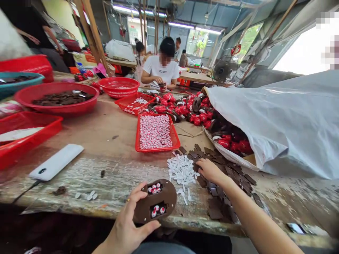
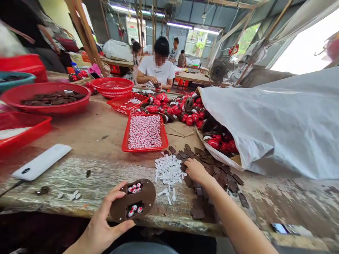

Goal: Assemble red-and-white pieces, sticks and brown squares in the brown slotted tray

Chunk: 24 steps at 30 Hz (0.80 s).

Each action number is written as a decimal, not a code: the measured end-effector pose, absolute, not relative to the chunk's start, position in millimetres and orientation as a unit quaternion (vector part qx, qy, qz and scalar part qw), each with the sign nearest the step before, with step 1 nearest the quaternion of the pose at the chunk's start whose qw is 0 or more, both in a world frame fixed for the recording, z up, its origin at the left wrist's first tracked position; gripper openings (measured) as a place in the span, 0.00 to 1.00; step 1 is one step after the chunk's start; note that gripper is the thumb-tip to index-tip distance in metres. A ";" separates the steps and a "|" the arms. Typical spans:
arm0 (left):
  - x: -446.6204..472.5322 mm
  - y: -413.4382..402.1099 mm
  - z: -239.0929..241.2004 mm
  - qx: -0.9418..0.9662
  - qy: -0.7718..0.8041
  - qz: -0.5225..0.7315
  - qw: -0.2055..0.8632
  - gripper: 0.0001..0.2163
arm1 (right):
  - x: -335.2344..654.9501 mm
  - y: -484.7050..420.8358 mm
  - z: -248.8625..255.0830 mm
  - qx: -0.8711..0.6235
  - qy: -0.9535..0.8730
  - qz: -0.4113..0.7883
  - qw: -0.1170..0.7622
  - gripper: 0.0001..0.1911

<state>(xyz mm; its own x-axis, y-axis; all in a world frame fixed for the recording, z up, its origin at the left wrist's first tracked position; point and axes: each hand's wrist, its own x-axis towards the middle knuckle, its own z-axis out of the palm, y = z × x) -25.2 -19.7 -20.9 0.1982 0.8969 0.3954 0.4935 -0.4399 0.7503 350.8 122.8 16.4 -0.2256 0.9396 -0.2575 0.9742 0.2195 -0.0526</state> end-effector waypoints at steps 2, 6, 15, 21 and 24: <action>-23.8 -19.4 -15.7 0.734 0.469 0.422 0.251 0.30 | 353.2 124.8 13.9 0.608 0.784 -0.094 0.083 0.18; -17.5 -13.4 -4.4 0.731 0.464 0.433 0.251 0.37 | 356.2 133.1 9.3 0.601 0.790 -0.069 0.098 0.15; -21.8 -15.6 -15.4 0.687 0.499 0.482 0.218 0.28 | 341.0 132.1 27.6 0.627 0.768 -0.112 0.069 0.13; -28.5 -14.8 -28.9 0.691 0.488 0.477 0.240 0.35 | 343.7 127.7 31.2 0.619 0.777 -0.112 0.034 0.20; -16.5 -9.9 -39.4 0.712 0.438 0.494 0.238 0.42 | 358.7 130.2 11.7 0.626 0.772 -0.099 0.043 0.21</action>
